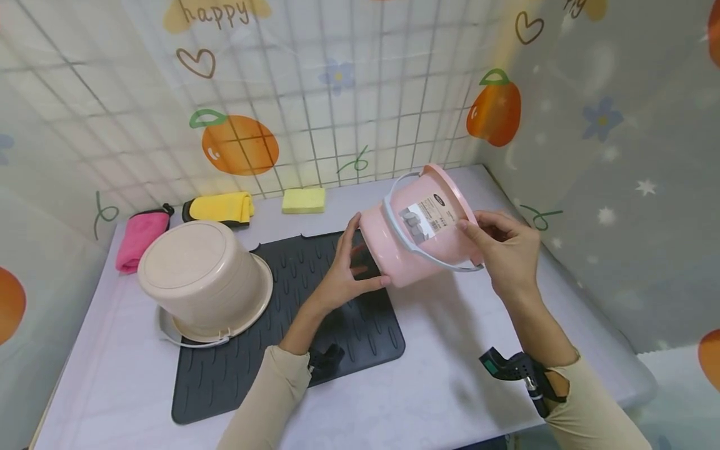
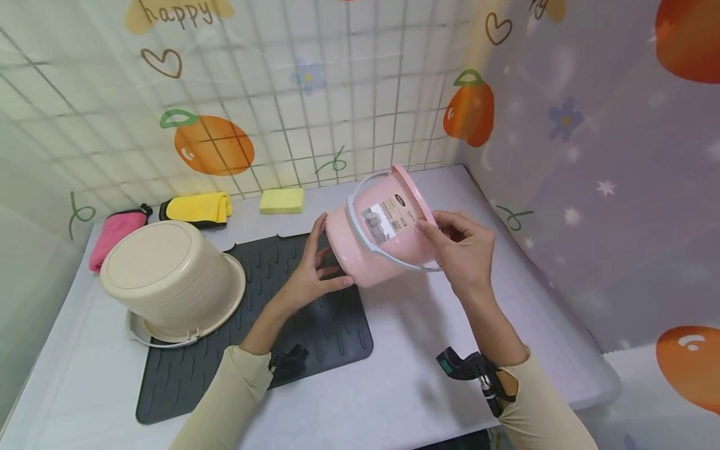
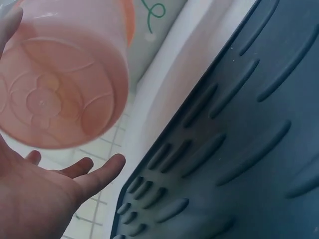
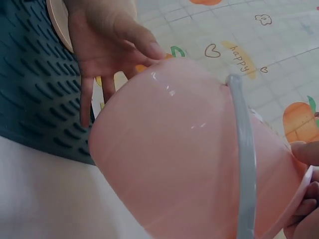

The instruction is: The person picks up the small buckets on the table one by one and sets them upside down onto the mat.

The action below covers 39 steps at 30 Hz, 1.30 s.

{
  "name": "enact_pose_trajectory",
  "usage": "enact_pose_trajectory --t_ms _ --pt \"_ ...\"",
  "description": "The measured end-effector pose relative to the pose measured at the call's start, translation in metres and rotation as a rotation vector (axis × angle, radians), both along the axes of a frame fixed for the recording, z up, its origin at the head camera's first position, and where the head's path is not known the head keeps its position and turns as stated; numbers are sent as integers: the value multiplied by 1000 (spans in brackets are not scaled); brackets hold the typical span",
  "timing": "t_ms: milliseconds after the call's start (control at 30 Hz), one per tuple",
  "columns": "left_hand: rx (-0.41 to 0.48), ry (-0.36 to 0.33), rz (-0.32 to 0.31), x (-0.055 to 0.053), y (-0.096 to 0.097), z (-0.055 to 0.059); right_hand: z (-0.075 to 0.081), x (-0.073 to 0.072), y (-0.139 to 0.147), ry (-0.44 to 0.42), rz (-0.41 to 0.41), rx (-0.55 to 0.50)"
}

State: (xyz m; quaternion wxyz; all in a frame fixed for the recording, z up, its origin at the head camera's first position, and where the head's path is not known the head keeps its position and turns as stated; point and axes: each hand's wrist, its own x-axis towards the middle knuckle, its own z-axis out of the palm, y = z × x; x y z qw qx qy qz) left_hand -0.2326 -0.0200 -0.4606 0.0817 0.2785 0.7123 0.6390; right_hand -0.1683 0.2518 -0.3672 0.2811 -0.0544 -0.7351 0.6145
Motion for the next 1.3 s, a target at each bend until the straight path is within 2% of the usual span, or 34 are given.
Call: enact_pose_trajectory --t_ms 233,467,567,767,900,967,1100,1200,1300 --pt "153 -42 -63 14 4 25 -3 -1 -6 14 42 -68" --pt "250 -30 -59 12 3 20 -5 0 -12 30 89 -91" --pt "260 -25 -35 13 1 20 -8 1 -11 -4 98 -59" --pt "202 19 29 18 -10 27 -10 5 -5 -149 180 155" --pt "126 42 86 21 -23 34 -9 7 -2 -173 238 266" --pt "85 44 113 22 -31 36 -9 7 -1 -172 251 300" --pt "8 55 157 19 -48 31 -10 7 1 -171 265 362" --pt "-63 102 202 17 -62 28 -13 6 5 -185 272 393" --pt "-119 146 242 19 -73 33 -16 4 9 -213 271 415"
